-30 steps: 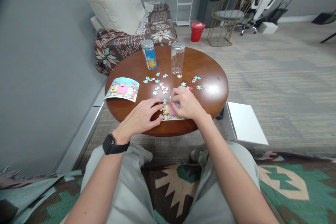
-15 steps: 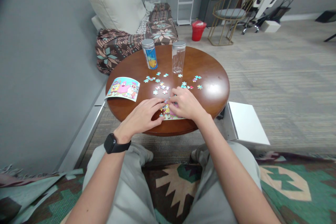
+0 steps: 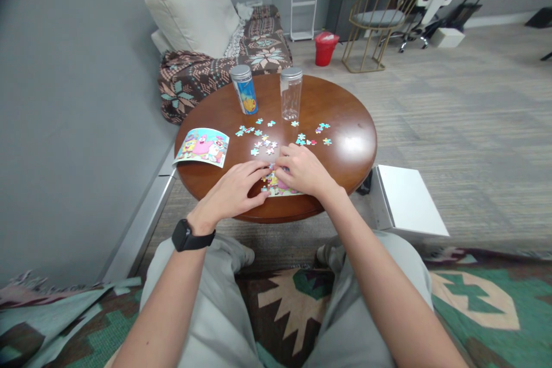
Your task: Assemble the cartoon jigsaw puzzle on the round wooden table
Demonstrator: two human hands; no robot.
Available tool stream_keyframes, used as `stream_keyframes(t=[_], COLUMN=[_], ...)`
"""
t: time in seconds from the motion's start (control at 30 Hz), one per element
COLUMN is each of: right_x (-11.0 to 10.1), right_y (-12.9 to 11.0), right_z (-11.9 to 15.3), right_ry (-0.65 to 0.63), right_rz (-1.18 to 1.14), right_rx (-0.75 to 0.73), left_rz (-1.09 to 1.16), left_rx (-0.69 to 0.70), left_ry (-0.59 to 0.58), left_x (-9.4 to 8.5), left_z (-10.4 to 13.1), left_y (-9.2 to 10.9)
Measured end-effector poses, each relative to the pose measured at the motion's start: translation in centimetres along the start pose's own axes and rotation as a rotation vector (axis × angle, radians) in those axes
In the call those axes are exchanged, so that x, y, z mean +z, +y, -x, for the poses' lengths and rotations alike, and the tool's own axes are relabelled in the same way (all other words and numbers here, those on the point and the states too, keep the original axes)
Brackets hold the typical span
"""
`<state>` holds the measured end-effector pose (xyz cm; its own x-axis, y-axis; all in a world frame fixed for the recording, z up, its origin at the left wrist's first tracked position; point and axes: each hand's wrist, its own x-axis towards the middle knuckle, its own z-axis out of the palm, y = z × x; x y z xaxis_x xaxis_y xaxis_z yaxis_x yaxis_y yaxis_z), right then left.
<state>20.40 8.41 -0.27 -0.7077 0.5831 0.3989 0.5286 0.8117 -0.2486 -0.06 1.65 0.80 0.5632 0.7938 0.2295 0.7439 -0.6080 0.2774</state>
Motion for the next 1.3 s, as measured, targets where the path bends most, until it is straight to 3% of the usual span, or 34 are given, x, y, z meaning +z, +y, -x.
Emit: stream_keyframes(t=[0.17, 0.43, 0.73, 1.03, 1.3], right_x=[0.25, 0.24, 0.26, -0.10, 0.08], right_y=[0.39, 0.16, 0.13, -0.13, -0.17], right_z=[0.32, 0.41, 0.57, 0.38, 0.01], right_ry=[0.123, 0.150, 0.110, -0.004, -0.011], right_rz=[-0.121, -0.141, -0.178, -0.245, -0.253], right_rx=[0.103, 0.167, 0.158, 0.163, 0.205], left_rz=[0.006, 0.025, 0.100, 0.103, 0.111], left_rx=[-0.004, -0.029, -0.108, -0.086, -0.095], left_ry=[-0.011, 0.034, 0.071, 0.040, 0.029], left_x=[-0.02, 0.06, -0.11, -0.09, -0.19], left_z=[0.07, 0.45, 0.45, 0.56, 0.41], left_y=[-0.02, 0.00, 0.21, 0.13, 0.06])
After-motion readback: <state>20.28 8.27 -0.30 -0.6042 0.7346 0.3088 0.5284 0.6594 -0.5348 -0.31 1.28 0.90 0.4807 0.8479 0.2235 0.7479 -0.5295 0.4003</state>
